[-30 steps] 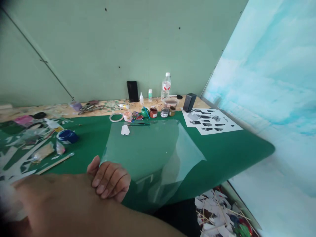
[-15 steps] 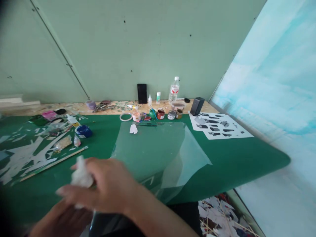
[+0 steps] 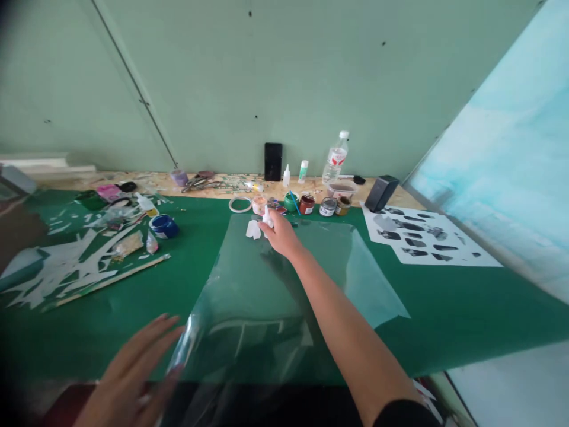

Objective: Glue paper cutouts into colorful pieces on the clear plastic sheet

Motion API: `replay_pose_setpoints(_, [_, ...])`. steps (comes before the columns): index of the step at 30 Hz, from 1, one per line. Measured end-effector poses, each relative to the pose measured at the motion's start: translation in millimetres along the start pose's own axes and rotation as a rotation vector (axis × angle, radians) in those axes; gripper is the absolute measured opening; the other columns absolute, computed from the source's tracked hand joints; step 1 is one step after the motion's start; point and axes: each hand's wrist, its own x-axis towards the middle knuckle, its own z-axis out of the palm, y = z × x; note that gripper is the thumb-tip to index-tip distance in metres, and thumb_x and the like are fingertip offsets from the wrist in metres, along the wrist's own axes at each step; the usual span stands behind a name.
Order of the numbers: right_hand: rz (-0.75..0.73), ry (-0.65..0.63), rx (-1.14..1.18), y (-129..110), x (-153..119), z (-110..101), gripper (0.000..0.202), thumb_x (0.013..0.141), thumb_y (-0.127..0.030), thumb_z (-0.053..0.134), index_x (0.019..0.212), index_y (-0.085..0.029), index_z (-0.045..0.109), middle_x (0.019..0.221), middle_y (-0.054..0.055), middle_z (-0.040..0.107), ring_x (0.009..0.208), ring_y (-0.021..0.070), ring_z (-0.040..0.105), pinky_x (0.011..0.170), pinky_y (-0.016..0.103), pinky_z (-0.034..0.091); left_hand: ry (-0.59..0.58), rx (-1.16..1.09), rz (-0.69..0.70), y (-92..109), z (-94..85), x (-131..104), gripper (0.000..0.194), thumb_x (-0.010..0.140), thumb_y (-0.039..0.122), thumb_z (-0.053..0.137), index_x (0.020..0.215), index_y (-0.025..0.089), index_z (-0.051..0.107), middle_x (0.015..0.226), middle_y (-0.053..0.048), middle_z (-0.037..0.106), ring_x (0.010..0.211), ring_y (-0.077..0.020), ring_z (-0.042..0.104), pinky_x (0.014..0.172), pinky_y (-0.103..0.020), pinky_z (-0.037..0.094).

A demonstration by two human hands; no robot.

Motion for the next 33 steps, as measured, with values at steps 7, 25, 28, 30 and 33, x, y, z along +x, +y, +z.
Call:
replay_pose_setpoints(7, [0.122, 0.18, 0.244, 29.5, -17.2, 25.6, 0.05, 0.093, -0.052, 0.05, 0.131, -0.019, 0.051, 0.094, 0.007, 0.066, 0.065, 0.0188, 0.065, 0.063, 0.032, 0.055, -0.358, 0.172, 0.176, 22.5, 35.0, 63.9, 0.046, 0.093, 0.035, 0.055, 0.138, 0.026, 0.054, 0.147, -0.005, 0.053, 0.126, -0.0277, 0.055, 0.097, -0.043, 0.049])
replay_pose_setpoints(25, [0.264, 0.269, 0.437, 27.0, -8.5, 24.7, 0.067, 0.08, -0.04, 0.073, 0.131, -0.02, 0.036, 0.088, 0.002, 0.067, 0.072, 0.0169, 0.064, 0.066, 0.028, 0.052, -0.249, 0.056, 0.298, -20.7, 112.5, 256.3, 0.022, 0.095, 0.024, 0.047, 0.106, 0.017, 0.065, 0.127, -0.012, 0.063, 0.11, -0.0259, 0.062, 0.092, -0.04, 0.048])
replay_pose_setpoints(28, [0.29, 0.304, 0.463, 27.3, -5.8, 25.4, 0.064, 0.078, -0.04, 0.075, 0.126, -0.022, 0.037, 0.089, 0.003, 0.07, 0.071, 0.0177, 0.065, 0.068, 0.03, 0.053, -0.208, -0.013, 0.466, -31.1, 118.7, 259.4, 0.022, 0.095, 0.02, 0.045, 0.095, 0.018, 0.067, 0.113, -0.009, 0.069, 0.097, -0.0216, 0.065, 0.088, -0.039, 0.047])
replay_pose_setpoints(30, [0.299, 0.331, 0.489, 28.8, -4.9, 27.0, 0.057, 0.079, -0.04, 0.075, 0.12, -0.023, 0.039, 0.09, 0.004, 0.071, 0.075, 0.019, 0.067, 0.071, 0.032, 0.054, -0.195, -0.116, 0.51, -35.6, 118.6, 255.8, 0.02, 0.094, 0.019, 0.047, 0.096, 0.019, 0.067, 0.104, -0.007, 0.071, 0.092, -0.0196, 0.065, 0.086, -0.038, 0.046])
replay_pose_setpoints(33, [0.308, 0.348, 0.531, 29.5, -5.3, 28.1, 0.048, 0.082, -0.039, 0.072, 0.115, -0.024, 0.041, 0.091, 0.004, 0.072, 0.078, 0.0194, 0.068, 0.073, 0.032, 0.054, -0.23, -0.271, 0.514, -43.6, 115.4, 249.9, 0.019, 0.092, 0.018, 0.05, 0.1, 0.021, 0.067, 0.11, -0.007, 0.069, 0.099, -0.0197, 0.063, 0.09, -0.038, 0.046])
